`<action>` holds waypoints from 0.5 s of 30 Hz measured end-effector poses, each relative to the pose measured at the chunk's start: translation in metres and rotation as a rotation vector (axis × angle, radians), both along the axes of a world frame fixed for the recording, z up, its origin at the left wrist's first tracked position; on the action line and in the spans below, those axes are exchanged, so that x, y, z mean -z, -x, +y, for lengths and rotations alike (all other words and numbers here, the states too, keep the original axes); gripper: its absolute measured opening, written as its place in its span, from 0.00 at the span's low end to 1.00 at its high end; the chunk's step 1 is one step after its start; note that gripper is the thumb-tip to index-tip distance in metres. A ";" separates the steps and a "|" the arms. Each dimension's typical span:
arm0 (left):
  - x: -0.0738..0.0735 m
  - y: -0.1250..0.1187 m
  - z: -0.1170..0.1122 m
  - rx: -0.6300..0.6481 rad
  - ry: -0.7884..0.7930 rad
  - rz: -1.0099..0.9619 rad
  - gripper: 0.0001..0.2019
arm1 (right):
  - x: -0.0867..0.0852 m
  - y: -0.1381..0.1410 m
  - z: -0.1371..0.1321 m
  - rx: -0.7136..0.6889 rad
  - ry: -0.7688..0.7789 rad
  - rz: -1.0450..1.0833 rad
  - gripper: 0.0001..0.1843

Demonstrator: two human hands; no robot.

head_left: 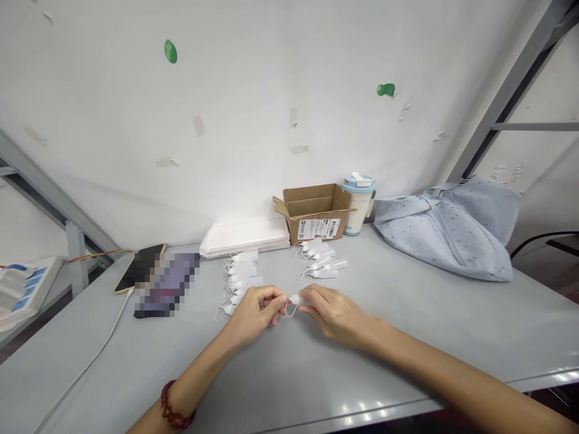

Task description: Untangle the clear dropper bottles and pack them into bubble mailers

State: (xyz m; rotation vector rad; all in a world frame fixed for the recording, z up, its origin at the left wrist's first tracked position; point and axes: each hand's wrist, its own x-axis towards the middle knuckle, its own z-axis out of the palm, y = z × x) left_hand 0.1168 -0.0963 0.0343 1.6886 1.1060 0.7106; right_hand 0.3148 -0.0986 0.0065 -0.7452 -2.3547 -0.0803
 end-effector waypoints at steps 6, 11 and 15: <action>-0.001 0.002 0.000 0.013 0.001 0.009 0.15 | -0.002 0.000 0.000 -0.011 0.028 -0.002 0.09; -0.007 0.006 0.005 0.034 -0.017 -0.006 0.17 | -0.007 -0.001 0.004 -0.036 0.031 0.049 0.08; -0.010 0.010 0.009 -0.024 0.000 -0.028 0.17 | -0.010 -0.002 0.007 -0.019 0.007 0.061 0.08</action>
